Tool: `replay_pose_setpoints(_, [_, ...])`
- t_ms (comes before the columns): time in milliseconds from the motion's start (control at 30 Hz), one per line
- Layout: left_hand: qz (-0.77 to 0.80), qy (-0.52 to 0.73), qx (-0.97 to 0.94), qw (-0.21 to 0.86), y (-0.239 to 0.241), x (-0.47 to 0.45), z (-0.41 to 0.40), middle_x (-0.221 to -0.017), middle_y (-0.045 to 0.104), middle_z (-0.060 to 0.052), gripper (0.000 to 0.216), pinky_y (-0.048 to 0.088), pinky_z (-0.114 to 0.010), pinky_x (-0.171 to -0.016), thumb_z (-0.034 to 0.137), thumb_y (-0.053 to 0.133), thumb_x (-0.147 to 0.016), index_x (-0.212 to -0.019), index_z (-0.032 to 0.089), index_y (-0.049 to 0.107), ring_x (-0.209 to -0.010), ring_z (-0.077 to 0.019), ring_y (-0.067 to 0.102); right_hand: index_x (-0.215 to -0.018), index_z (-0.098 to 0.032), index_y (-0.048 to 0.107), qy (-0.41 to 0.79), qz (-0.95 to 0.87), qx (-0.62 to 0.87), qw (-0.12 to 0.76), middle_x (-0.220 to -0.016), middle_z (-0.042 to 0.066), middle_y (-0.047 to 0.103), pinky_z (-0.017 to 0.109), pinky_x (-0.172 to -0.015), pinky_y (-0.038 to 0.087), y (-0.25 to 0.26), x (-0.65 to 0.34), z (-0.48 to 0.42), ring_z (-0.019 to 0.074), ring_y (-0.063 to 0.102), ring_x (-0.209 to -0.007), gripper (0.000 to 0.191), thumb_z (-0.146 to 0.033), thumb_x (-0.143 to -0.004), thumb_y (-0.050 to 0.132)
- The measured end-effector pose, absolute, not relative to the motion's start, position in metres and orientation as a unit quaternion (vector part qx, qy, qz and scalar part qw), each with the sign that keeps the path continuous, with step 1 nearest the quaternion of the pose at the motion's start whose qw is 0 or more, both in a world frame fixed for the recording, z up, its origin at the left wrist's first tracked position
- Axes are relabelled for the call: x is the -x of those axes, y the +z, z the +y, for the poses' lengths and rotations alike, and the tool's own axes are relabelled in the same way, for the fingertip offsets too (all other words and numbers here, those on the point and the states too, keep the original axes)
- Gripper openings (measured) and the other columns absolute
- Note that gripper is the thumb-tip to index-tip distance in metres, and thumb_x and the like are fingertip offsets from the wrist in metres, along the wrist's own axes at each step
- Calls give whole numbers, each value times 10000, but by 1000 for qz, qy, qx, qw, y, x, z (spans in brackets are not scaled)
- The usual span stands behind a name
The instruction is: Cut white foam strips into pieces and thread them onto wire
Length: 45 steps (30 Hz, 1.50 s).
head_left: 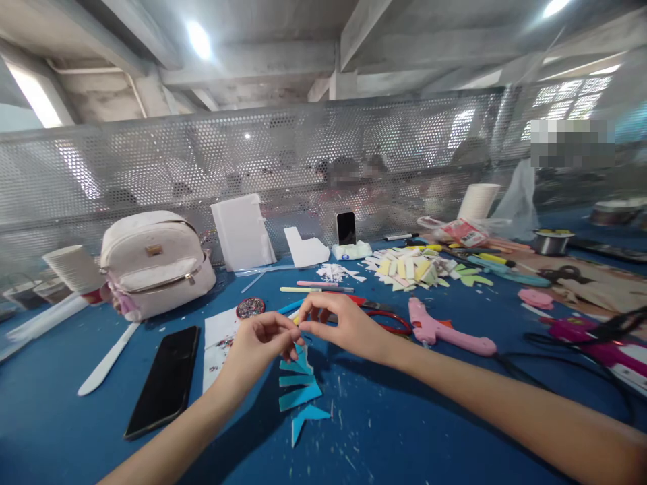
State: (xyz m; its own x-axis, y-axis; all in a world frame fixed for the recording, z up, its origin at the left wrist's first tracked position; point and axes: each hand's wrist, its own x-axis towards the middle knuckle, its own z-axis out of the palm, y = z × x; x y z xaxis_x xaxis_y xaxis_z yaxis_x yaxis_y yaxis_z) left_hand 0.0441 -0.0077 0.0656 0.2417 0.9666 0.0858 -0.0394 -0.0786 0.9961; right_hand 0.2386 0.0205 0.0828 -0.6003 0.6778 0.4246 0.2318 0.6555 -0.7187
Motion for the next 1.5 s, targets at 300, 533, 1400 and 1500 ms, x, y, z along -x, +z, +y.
replay_pose_setpoints(300, [388,461,-493,627,53,-45,-7,-696,727,-38,385,479,-169,-522,438,907,-629,-718,134,688,-579,-102,643,-831,-174,618,247,-842,301,374,-821,6,629,262,-629,409,84,-237,13,138,529,-689,106,-185,-935,601])
replay_pose_setpoints(533, [386,486,-468,629,53,-42,-4,-653,699,-12,411,480,-152,-551,463,924,-589,-705,138,701,-554,-61,581,-840,-182,604,186,-865,279,374,-836,13,625,275,-671,412,84,-238,10,153,539,-742,108,-206,-945,597])
replay_pose_setpoints(1400, [338,489,-764,250,64,-32,-10,-773,753,-56,106,501,-281,-682,141,676,-806,-751,202,744,-723,-202,687,-951,-157,745,669,-649,286,221,-815,32,726,184,-591,453,70,-242,30,84,614,-645,219,-317,-802,769])
replay_pose_setpoints(1500, [341,494,-757,257,66,-33,-14,-781,755,-62,104,513,-290,-708,150,697,-813,-752,214,754,-743,-214,693,-880,-160,745,661,-647,298,235,-795,26,729,180,-578,458,68,-241,31,82,615,-636,172,-310,-801,774])
